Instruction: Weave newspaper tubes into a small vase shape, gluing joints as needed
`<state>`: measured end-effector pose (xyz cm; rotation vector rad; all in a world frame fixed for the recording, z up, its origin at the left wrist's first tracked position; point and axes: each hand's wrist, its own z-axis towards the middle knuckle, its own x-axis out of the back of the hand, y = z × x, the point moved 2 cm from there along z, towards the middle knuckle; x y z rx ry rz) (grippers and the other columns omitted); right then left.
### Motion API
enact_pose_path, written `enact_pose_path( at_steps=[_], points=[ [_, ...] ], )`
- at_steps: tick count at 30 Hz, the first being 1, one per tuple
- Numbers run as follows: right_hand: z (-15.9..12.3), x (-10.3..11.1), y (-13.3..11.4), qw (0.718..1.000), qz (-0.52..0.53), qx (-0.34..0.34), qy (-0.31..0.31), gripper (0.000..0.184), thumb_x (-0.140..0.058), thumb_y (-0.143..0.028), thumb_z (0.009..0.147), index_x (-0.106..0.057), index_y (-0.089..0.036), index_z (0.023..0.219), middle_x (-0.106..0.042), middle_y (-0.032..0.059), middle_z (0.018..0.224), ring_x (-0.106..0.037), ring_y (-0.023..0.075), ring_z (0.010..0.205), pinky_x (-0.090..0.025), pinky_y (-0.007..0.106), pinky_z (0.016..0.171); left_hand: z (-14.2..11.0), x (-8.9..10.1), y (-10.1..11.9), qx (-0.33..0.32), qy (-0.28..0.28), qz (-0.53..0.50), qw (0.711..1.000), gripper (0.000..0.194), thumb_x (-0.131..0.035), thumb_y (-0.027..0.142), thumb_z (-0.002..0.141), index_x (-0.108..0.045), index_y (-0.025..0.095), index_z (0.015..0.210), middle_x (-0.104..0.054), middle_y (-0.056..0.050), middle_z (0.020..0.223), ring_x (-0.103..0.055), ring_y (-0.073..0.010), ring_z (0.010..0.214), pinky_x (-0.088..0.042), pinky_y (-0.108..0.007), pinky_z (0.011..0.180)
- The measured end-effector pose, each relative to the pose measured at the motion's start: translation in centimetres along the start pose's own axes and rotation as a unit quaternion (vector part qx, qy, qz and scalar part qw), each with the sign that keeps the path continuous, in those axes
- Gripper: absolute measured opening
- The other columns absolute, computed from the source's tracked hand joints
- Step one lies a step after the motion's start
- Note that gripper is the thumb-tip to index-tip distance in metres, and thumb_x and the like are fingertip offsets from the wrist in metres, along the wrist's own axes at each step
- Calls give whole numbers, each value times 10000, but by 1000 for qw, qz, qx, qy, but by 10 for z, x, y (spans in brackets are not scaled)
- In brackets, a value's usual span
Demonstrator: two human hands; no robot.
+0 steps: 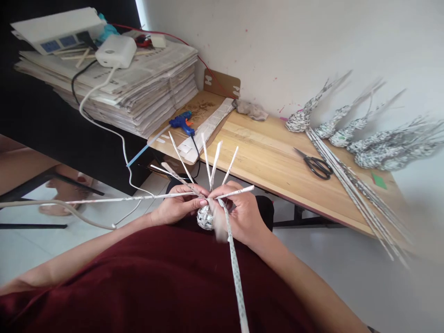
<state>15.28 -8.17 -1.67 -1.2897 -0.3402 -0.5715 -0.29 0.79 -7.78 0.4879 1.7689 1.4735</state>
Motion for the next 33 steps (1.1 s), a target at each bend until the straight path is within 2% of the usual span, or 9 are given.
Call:
enact_pose_path(
  at_steps=[4, 8, 11, 15, 19, 21, 26, 30, 33],
  points=[
    [12, -6, 0, 1000, 11, 11, -16, 62, -681, -249, 863, -736, -237, 890, -691, 58, 843, -646, 212, 798, -514, 352, 727, -1, 13, 4, -62, 35, 47, 996, 229, -818, 314, 740, -746, 133, 861, -725, -55, 781, -628, -122, 646, -509, -217, 593],
    [23, -17, 1, 997, 63, -19, -37, 106, -675, -272, 876, -728, -224, 954, -715, 61, 902, -662, 195, 794, -531, 327, 716, -5, 25, 17, -99, 63, 76, 990, 148, -801, 252, 757, -760, 134, 836, -760, -75, 826, -689, -156, 734, -561, -244, 687],
    [35, -23, 8, 993, 92, -56, -52, 227, -681, -323, 874, -701, -217, 1074, -724, 70, 955, -664, 189, 785, -536, 311, 691, -11, 38, 29, -116, 122, 91, 982, 110, -802, 217, 746, -763, 140, 814, -773, -80, 857, -714, -177, 759, -585, -266, 714],
    [73, -21, 24, 991, 64, -98, -60, 284, -711, -381, 831, -703, -191, 1043, -725, 68, 931, -654, 185, 779, -522, 301, 694, -25, 62, 53, -181, 200, 116, 956, 88, -816, 203, 725, -776, 164, 793, -779, -77, 898, -733, -198, 832, -596, -276, 767],
    [123, -19, 34, 992, 1, -125, -34, 285, -656, -411, 837, -695, -164, 973, -719, 61, 864, -649, 186, 766, -507, 303, 685, -48, 93, 80, -272, 263, 141, 915, 73, -788, 198, 755, -789, 189, 827, -776, -81, 981, -737, -217, 890, -612, -306, 791],
    [142, -22, 36, 992, -35, -114, -30, 258, -638, -388, 831, -691, -164, 948, -718, 62, 878, -648, 182, 785, -507, 314, 731, -60, 109, 91, -313, 330, 183, 872, 93, -791, 160, 745, -792, 217, 818, -778, -47, 959, -736, -187, 880, -613, -254, 751],
    [172, -48, 36, 981, -165, -93, -51, 284, -639, -458, 820, -667, -195, 922, -713, 55, 875, -652, 194, 782, -503, 335, 757, -78, 141, 104, -357, 441, 163, 807, 104, -819, 137, 700, -762, 211, 746, -731, 8, 712, -660, -115, 568, -556, -195, 476],
    [207, -65, 33, 956, -292, -13, -3, 295, -617, -433, 847, -645, -182, 1000, -701, 116, 1049, -646, 255, 999, -477, 369, 886, -73, 151, 103, -339, 446, 94, 823, 136, -846, 213, 675, -745, 179, 759, -710, 10, 694, -610, -84, 505, -513, -165, 433],
    [237, -77, 35, 930, -365, -25, -38, 389, -610, -417, 862, -611, -131, 1125, -688, 194, 1122, -641, 304, 1077, -466, 384, 912, -65, 146, 100, -294, 429, 73, 851, 168, -844, 255, 671, -733, 155, 747, -728, -19, 760, -611, -87, 509, -514, -172, 437]
  ],
)
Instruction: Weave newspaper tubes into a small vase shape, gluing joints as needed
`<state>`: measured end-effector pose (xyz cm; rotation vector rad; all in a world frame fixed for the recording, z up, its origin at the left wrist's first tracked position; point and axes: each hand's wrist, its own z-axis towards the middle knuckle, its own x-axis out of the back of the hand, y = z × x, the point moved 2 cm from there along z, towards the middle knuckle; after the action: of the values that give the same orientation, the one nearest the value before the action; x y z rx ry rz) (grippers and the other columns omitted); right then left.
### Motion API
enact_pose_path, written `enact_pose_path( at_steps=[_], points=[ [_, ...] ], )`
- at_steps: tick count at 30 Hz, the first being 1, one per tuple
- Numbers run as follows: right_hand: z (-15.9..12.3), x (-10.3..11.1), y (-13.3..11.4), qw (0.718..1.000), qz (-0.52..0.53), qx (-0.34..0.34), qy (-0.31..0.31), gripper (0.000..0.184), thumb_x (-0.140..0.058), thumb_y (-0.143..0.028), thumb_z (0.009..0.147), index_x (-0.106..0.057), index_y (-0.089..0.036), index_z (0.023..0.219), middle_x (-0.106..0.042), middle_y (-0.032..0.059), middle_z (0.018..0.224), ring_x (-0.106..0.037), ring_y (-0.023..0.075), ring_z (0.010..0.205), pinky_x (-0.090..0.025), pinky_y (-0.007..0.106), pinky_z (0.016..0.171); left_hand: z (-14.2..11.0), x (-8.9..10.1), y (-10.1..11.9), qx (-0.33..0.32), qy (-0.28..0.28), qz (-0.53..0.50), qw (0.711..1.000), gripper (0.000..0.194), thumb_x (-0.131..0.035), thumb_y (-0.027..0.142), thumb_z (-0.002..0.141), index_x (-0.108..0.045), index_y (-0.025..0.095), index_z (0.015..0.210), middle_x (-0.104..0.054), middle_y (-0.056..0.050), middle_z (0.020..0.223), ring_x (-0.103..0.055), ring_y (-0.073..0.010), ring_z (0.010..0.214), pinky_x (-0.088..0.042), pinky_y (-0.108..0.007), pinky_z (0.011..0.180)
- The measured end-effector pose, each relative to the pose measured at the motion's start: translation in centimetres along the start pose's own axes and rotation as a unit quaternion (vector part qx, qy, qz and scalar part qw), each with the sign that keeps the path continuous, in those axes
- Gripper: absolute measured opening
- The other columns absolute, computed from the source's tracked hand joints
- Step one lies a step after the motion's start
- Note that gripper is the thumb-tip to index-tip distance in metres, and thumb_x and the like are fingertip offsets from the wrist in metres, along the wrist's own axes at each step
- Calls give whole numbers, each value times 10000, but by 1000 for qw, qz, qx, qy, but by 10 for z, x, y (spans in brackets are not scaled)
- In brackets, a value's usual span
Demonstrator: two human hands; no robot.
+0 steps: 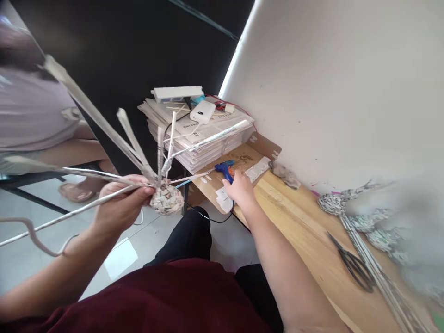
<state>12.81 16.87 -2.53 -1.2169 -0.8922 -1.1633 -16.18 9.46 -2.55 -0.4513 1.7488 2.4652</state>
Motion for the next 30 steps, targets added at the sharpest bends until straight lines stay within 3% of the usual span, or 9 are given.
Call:
enact_pose_path(
  at_steps=[5, 11, 13, 15, 18, 20, 22, 25, 30],
  points=[
    [29, -6, -9, 999, -29, -12, -31, 410, -602, -301, 862, -542, -89, 1209, -703, 226, 1086, -689, 332, 989, -492, 389, 825, -7, -18, 5, 50, -77, -38, 995, 189, -832, 289, 690, -744, 133, 751, -710, -39, 702, -590, -98, 483, -511, -200, 425],
    [37, 34, 11, 982, 133, -94, 93, 434, -574, -212, 843, -492, -92, 1252, -674, 220, 1011, -683, 323, 868, -509, 429, 757, -9, -20, 7, 82, -124, -53, 988, 218, -828, 301, 707, -750, 128, 815, -747, -82, 897, -626, -102, 525, -531, -188, 397],
    [32, 56, 29, 930, 306, -168, 117, 358, -567, -249, 847, -516, -174, 1193, -653, 138, 938, -658, 259, 718, -509, 395, 633, -10, -20, 6, 94, -133, -54, 985, 241, -815, 319, 725, -743, 116, 834, -746, -96, 931, -633, -111, 499, -537, -204, 369],
    [20, 79, 48, 902, 375, -186, 103, 169, -479, -275, 896, -553, -211, 1034, -614, 92, 855, -615, 195, 641, -492, 345, 573, -11, -21, 5, 100, -139, -62, 983, 254, -806, 324, 736, -732, 114, 859, -738, -90, 900, -663, -143, 518, -568, -234, 383],
    [-14, 104, 73, 786, 583, -196, 64, 125, -490, -272, 901, -598, -224, 858, -579, 102, 830, -582, 152, 677, -466, 300, 561, -12, -25, 4, 109, -140, -77, 981, 274, -804, 324, 738, -712, 120, 895, -718, -63, 832, -689, -170, 554, -609, -268, 422],
    [-45, 113, 84, 763, 616, -188, 56, 108, -570, -286, 839, -642, -221, 885, -581, 102, 847, -586, 171, 706, -464, 300, 524, -12, -28, 5, 114, -136, -76, 981, 272, -804, 322, 737, -702, 118, 885, -711, -56, 837, -691, -160, 566, -619, -261, 443],
    [-80, 115, 88, 737, 642, -208, 37, 218, -738, -297, 651, -620, -201, 808, -517, 30, 736, -530, 146, 593, -420, 259, 434, -13, -31, 6, 118, -140, -64, 981, 259, -798, 320, 742, -696, 112, 860, -707, -51, 842, -675, -132, 550, -609, -231, 441],
    [-134, 112, 81, 761, 621, -185, 14, 358, -807, -432, 664, -666, -214, 911, -367, -52, 553, -373, 105, 440, -309, 219, 349, -18, -37, 5, 137, -179, -35, 974, 256, -796, 319, 742, -696, 102, 834, -698, -48, 807, -632, -99, 503, -579, -198, 413],
    [-204, 117, 49, 840, 540, -42, -33, 346, -665, -533, 834, -730, -235, 997, -534, 31, 607, -468, 165, 471, -380, 290, 380, -40, -55, 1, 187, -267, -4, 945, 269, -802, 313, 731, -737, 101, 885, -704, -58, 786, -639, -113, 547, -597, -210, 458]
  ],
)
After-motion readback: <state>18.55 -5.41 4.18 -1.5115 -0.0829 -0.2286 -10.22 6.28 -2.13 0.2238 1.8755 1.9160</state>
